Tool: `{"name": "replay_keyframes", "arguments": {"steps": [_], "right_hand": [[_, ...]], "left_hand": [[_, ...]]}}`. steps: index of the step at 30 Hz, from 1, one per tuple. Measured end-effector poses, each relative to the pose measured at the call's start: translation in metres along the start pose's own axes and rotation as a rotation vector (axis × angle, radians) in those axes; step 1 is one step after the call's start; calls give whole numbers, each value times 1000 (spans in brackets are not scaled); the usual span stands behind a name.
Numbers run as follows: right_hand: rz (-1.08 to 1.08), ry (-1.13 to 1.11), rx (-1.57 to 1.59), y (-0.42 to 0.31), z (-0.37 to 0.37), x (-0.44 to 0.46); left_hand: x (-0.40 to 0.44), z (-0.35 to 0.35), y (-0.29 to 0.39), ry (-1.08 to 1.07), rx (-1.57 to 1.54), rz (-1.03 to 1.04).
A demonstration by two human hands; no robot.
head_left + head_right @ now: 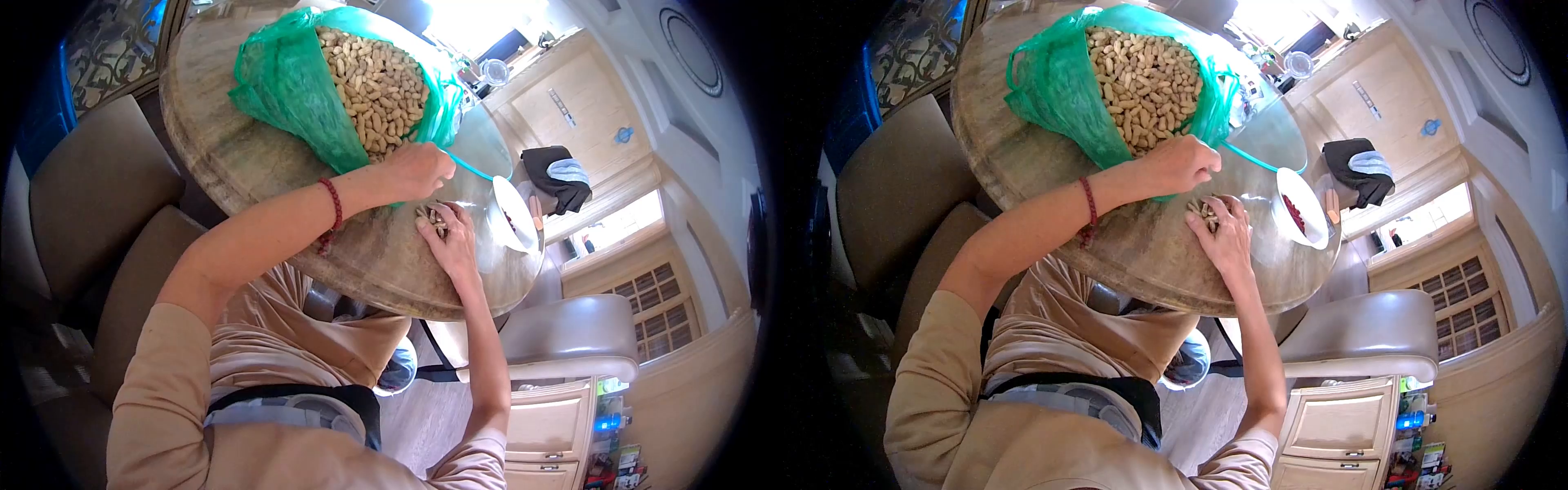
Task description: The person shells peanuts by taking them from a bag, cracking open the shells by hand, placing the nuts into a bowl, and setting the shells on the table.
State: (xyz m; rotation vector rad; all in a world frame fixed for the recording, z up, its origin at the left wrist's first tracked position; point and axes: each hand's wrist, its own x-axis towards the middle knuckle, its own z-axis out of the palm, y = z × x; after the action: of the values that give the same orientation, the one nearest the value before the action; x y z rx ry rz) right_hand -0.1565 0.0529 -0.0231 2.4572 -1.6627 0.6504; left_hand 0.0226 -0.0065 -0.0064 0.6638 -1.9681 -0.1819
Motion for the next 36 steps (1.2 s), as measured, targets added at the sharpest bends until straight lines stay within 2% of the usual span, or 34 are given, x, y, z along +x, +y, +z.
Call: {"name": "replay_keyframes", "arguments": {"steps": [4,9,16,19,20,22,23,24,26,31,36], "right_hand": [[-39,112,-38,2,6,5],[-237,297,-87,10,10,16],[-237,327,-57,22,7,22],[56,356,140,38,0,23],[59,358,141,47,-3,23],[383,249,729,54,-14,22],[355,278,900,57,-17,23],[364,285,902,55,-23,21],[503,269,1338,42,-42,17],[503,158,1761,71,-85,-37],[660,384,1750,99,-86,-148]], "left_hand": [[0,0,0,-1,11,-12],[-1,0,1,-6,11,-16],[0,-3,2,-30,8,-32],[0,-5,5,-53,12,-43],[0,-6,6,-58,12,-48],[1,-4,4,-70,10,-58],[1,-3,3,-79,7,-71],[1,-3,3,-88,4,-66],[2,-1,-1,-87,17,-62],[4,4,-12,-48,56,94],[6,4,-17,13,45,187]]}}
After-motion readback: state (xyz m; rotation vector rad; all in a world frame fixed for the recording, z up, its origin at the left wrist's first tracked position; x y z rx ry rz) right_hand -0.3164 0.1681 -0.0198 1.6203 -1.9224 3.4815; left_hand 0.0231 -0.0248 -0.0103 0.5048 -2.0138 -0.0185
